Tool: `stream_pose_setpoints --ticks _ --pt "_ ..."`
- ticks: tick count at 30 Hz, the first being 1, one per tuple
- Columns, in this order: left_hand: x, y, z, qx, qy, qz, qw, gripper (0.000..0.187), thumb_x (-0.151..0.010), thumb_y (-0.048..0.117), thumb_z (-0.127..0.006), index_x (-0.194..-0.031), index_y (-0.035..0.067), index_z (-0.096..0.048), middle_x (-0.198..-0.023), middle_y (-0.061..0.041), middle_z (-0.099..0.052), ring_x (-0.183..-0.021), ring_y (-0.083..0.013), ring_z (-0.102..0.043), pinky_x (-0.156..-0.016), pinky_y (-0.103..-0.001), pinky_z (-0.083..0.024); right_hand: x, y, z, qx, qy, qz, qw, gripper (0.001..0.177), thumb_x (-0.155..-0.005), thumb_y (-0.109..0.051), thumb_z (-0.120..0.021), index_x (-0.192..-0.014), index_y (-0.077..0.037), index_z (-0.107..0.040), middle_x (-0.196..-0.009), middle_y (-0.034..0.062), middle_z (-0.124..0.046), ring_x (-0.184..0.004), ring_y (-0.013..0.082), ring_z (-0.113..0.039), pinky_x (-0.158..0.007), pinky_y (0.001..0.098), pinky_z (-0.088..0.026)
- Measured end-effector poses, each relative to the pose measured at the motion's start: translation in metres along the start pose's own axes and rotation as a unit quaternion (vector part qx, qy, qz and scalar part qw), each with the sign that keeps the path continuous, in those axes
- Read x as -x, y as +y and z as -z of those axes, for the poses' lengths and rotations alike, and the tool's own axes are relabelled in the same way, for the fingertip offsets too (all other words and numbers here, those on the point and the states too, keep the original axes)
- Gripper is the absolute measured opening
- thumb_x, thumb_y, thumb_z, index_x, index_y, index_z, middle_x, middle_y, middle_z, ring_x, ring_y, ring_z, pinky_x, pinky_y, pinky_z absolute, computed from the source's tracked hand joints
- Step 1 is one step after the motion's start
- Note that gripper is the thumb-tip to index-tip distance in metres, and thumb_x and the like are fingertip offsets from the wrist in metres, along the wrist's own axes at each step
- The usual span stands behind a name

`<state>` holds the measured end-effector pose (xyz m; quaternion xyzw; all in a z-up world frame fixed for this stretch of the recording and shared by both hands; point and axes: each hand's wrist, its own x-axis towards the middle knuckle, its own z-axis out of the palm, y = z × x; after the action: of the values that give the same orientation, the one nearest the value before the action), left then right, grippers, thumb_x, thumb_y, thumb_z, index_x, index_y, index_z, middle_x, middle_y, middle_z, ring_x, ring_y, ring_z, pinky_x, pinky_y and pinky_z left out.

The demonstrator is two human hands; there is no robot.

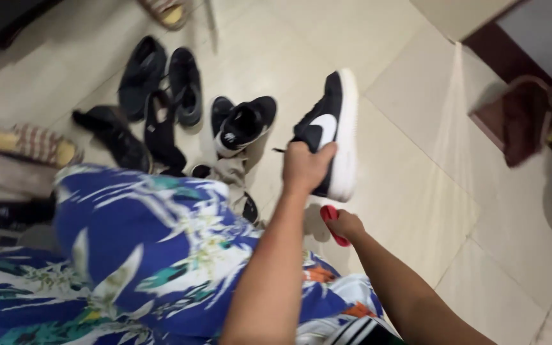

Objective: Clean a pair of black sneakers using a rag and a brush.

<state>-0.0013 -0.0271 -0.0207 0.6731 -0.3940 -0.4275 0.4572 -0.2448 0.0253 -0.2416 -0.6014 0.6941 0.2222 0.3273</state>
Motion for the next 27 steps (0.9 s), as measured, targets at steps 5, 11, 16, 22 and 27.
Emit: stream_pose_setpoints --ticks 5,11,16,22,27 --pt "-0.011 0.002 0.008 0.085 0.092 -0.017 0.992 0.054 -0.075 0.046 -0.075 -0.094 -0.004 -0.075 -0.088 -0.024 -0.075 -0.087 -0.0380 -0.074 -0.076 -0.043 -0.057 0.018 -0.105 0.026 0.138 0.044 -0.012 0.989 0.072 -0.086 -0.059 -0.075 -0.141 -0.015 -0.057 -0.142 0.0261 -0.053 -0.125 0.0422 -0.056 -0.100 0.0436 -0.051" --pt "-0.019 0.005 0.034 0.118 0.085 0.059 0.988 0.055 -0.079 0.051 -0.072 -0.091 -0.003 -0.076 -0.084 -0.022 -0.075 -0.081 -0.0367 -0.075 -0.074 -0.042 -0.058 0.010 -0.198 0.000 0.047 -0.031 0.278 0.959 0.072 -0.088 -0.043 -0.071 -0.150 -0.016 -0.046 -0.143 0.0246 -0.053 -0.126 0.0438 -0.058 -0.104 0.0462 -0.048" --pt "-0.027 0.002 0.050 0.092 0.082 0.105 0.987 0.060 -0.080 0.056 -0.071 -0.082 -0.003 -0.075 -0.075 -0.021 -0.073 -0.074 -0.0370 -0.073 -0.070 -0.043 -0.056 0.002 -0.273 -0.019 -0.018 -0.022 0.414 0.910 0.075 -0.087 -0.031 -0.074 -0.153 -0.014 -0.044 -0.146 0.0371 -0.039 -0.118 0.0489 -0.057 -0.103 0.0468 -0.046" --pt "-0.037 -0.005 0.070 0.135 0.063 0.137 0.979 0.061 -0.081 0.058 -0.069 -0.080 -0.002 -0.075 -0.072 -0.019 -0.073 -0.070 -0.0346 -0.073 -0.067 -0.043 -0.056 0.001 -0.311 -0.048 0.019 -0.001 0.278 0.960 0.060 -0.081 -0.037 -0.076 -0.136 -0.017 -0.063 -0.120 0.0238 -0.067 -0.118 0.0411 -0.059 -0.104 0.0444 -0.047" --pt "-0.043 -0.014 0.064 0.152 0.084 0.121 0.977 0.065 -0.082 0.062 -0.068 -0.079 -0.003 -0.074 -0.072 -0.019 -0.073 -0.070 -0.0337 -0.073 -0.067 -0.042 -0.057 0.001 -0.296 -0.043 -0.138 0.107 0.317 0.932 0.039 -0.078 -0.022 -0.081 -0.112 -0.005 -0.072 -0.105 0.0171 -0.072 -0.100 0.0343 -0.068 -0.089 0.0409 -0.054"
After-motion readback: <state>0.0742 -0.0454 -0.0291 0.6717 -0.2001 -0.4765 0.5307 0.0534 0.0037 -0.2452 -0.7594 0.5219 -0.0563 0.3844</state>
